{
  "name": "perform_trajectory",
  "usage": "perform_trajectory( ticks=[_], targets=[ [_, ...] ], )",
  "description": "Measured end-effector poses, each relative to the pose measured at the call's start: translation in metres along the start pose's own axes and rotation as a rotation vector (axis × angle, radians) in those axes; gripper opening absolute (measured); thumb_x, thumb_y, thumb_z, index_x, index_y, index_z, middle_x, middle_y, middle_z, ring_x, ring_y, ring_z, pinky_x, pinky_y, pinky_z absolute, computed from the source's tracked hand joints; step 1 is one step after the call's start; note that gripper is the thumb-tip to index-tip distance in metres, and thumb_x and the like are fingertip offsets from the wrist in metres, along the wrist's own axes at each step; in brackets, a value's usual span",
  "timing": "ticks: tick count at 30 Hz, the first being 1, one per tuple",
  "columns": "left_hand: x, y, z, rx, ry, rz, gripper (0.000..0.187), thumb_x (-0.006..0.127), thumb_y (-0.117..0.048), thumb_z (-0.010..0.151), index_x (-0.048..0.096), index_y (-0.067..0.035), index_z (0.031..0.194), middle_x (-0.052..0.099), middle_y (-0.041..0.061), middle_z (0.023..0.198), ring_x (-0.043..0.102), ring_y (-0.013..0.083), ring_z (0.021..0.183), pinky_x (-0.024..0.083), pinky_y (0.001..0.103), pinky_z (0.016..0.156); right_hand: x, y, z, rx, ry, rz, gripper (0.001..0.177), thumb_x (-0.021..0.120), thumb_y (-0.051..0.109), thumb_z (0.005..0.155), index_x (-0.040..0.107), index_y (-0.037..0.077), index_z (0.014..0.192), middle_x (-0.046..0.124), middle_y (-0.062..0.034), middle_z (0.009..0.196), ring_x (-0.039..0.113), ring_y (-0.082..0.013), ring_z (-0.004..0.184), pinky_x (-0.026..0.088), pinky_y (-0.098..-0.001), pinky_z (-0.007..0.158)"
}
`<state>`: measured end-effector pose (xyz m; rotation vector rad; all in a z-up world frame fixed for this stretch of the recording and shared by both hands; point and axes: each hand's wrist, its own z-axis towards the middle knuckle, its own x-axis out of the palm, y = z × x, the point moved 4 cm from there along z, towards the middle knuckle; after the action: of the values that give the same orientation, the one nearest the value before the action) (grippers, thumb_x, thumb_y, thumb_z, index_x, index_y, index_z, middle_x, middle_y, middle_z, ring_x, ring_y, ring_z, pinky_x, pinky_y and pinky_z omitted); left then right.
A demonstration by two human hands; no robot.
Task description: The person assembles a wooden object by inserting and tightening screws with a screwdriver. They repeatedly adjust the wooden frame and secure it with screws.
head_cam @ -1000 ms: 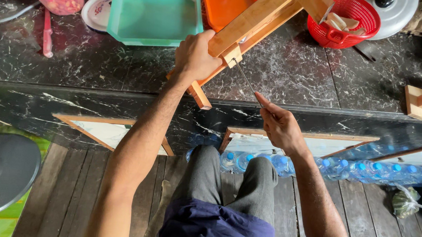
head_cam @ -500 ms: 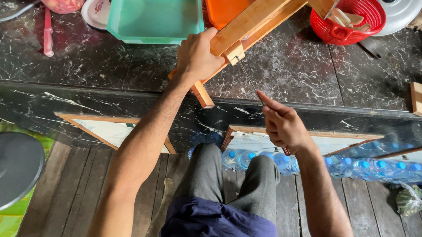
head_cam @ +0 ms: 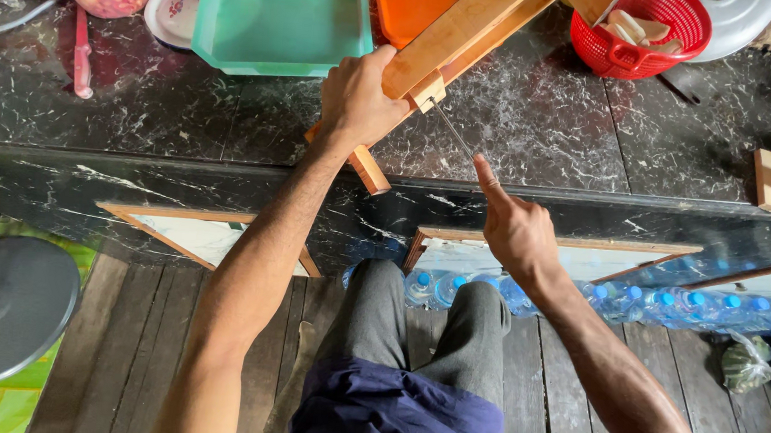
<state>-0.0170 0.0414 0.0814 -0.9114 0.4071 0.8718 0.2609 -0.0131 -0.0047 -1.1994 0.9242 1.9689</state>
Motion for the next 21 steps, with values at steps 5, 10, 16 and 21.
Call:
perform_trajectory(
  ticks=[5,10,16,21],
  targets=[
    [0.009,0.007,0.003,-0.028,0.016,-0.006,0.033,0.087,-0.02,0.077,0.066,-0.008,0.099,0.078,0.008,0.089,0.076,0.0197,0.068,0.06,0.038,0.061,0.003,0.0,0.001,-0.106,-0.148,-0.373,0.07,0.05,0.005,0.101,0.033,0.024,0.166,0.062,-0.0042,0.063,0.051,-0.0105,0.038,0.043,-0.0298,0.028],
    [0.016,-0.003,-0.007,0.008,-0.129,0.063,0.04,0.087,-0.016,0.073,0.068,-0.008,0.107,0.08,0.009,0.088,0.075,0.0205,0.07,0.06,0.039,0.061,0.0,-0.011,0.0,-0.048,-0.14,0.103,0.045,0.059,0.021,0.108,0.052,0.019,0.153,0.06,-0.0003,0.058,0.047,-0.0092,0.039,0.037,-0.0289,0.034],
    [0.027,-0.023,-0.03,0.13,-0.228,0.154,0.057,0.086,-0.013,0.069,0.065,-0.003,0.12,0.078,0.014,0.094,0.076,0.0245,0.071,0.061,0.04,0.061,-0.032,-0.039,-0.007,0.375,-0.099,0.97,0.044,0.064,0.032,0.103,0.068,0.001,0.133,0.058,0.0036,0.06,0.036,-0.0018,0.041,0.023,-0.0226,0.034],
    [0.039,-0.047,-0.033,0.293,-0.289,0.294,0.04,0.078,-0.004,0.082,0.066,-0.006,0.12,0.077,0.013,0.101,0.077,0.0229,0.078,0.062,0.036,0.064,-0.061,-0.038,0.014,0.553,-0.223,1.263,0.061,0.053,0.049,0.103,0.058,0.001,0.139,0.065,-0.0004,0.073,0.031,-0.0005,0.037,0.021,-0.0232,0.029]
  ],
)
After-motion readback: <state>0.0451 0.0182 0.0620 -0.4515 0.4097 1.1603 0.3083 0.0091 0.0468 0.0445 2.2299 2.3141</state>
